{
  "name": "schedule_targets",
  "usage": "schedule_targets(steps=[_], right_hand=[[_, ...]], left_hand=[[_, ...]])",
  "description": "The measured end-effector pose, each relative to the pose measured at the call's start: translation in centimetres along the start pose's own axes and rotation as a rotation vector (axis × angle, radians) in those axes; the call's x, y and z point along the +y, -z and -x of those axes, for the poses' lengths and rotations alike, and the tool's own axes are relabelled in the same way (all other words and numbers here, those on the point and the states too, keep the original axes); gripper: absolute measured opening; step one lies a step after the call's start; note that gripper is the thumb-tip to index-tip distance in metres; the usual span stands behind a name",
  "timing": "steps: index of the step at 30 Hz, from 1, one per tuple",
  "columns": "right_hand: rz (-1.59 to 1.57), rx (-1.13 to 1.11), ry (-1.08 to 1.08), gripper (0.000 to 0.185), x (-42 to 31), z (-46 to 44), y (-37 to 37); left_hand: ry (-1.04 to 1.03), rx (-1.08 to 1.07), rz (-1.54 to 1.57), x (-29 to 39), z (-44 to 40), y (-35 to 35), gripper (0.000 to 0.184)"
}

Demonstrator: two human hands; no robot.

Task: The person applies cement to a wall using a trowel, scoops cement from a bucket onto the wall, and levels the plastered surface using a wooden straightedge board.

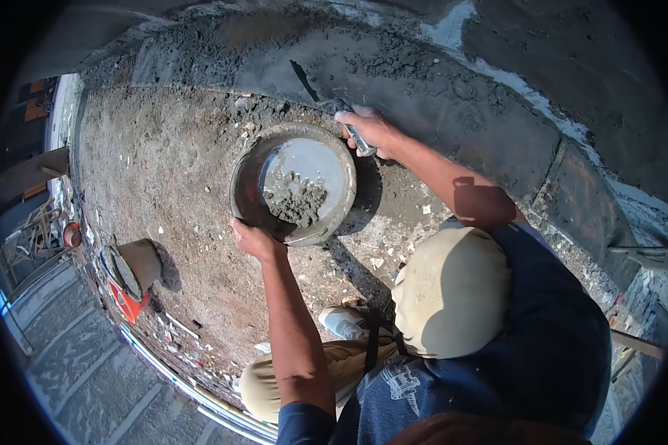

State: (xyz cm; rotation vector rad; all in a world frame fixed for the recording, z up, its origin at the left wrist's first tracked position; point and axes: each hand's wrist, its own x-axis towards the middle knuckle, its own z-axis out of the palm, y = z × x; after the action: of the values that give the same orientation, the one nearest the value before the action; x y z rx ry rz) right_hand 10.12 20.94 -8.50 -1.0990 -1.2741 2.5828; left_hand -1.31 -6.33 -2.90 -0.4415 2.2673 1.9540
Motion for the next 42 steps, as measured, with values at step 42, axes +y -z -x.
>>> schedule_targets(steps=[42], right_hand=[[-0.099, 0.425, 0.151, 0.033, 1.5, 14.4, 11.3]], left_hand=[[0.087, 0.043, -0.028, 1.2, 0.9, -0.2, 0.073]])
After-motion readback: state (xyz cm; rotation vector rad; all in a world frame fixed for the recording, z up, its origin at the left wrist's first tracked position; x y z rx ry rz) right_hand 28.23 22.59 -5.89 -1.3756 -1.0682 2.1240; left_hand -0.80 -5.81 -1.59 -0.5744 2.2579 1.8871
